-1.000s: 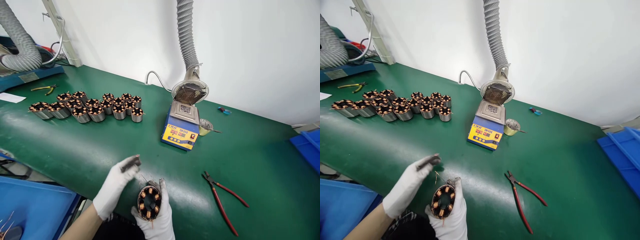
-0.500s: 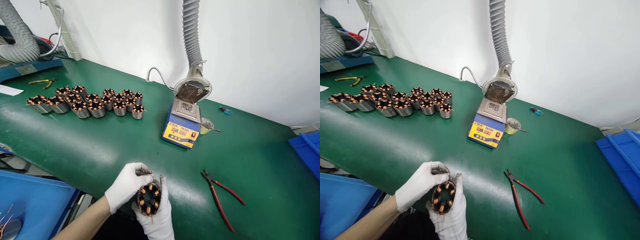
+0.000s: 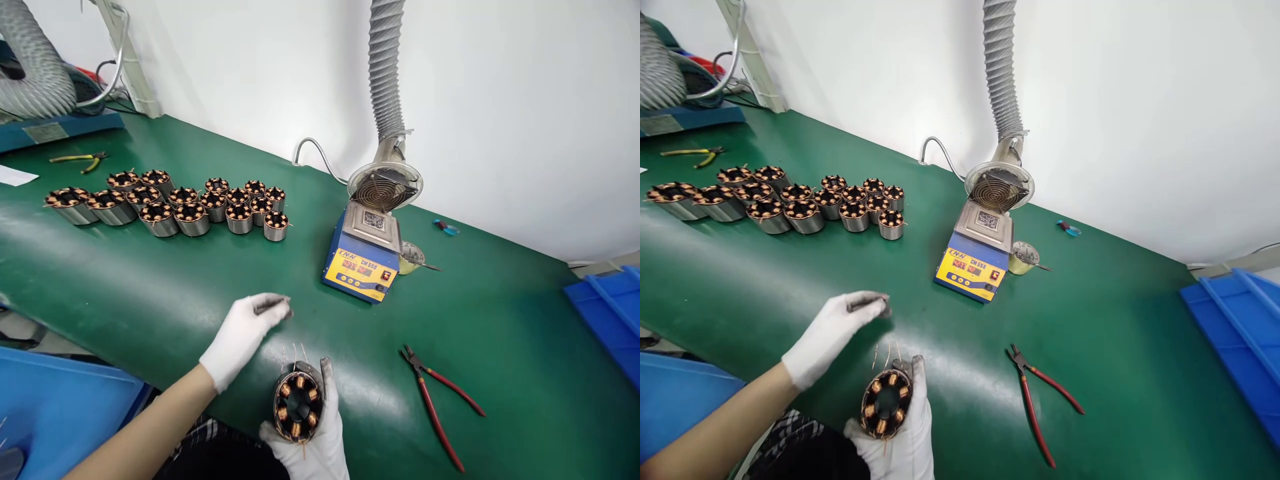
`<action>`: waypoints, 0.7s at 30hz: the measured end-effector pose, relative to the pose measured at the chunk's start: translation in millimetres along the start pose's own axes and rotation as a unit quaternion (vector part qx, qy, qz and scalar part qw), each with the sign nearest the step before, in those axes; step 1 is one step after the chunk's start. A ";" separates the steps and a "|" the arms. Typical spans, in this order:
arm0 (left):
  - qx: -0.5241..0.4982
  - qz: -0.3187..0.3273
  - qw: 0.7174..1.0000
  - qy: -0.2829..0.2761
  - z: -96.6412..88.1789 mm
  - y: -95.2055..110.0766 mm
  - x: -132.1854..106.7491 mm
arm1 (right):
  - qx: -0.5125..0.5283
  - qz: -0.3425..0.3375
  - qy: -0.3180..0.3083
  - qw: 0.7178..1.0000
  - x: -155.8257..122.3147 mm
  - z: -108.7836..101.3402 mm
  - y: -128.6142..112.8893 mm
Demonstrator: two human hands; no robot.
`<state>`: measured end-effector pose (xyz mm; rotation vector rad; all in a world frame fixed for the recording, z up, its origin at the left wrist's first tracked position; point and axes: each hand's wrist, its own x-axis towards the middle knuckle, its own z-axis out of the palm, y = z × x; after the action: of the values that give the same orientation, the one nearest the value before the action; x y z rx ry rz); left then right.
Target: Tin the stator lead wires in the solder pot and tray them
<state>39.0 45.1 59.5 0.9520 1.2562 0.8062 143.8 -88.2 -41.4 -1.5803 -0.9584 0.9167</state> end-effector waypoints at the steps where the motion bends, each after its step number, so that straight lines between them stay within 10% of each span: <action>1: 0.016 -0.023 0.999 -0.033 -0.9 0.0 -3.4 | 0.009 -0.006 -0.009 1.000 -0.2 -0.6 0.4; 5: 0.018 -0.097 0.984 -0.150 3.3 -10.6 -17.3 | -0.021 -0.050 -0.021 0.998 0.5 -3.5 0.6; 14: 0.035 -0.054 0.994 -0.092 9.1 -23.6 -16.5 | -0.088 -0.063 -0.035 0.994 3.5 -5.9 0.4; 21: 0.193 0.096 0.975 0.053 -29.5 -39.4 -28.4 | -0.016 0.041 -0.079 0.996 10.4 -18.4 -6.0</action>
<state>5.2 7.6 33.4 1.3759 1.4600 0.7840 163.8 -84.6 -33.1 -1.6017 -1.0286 1.1013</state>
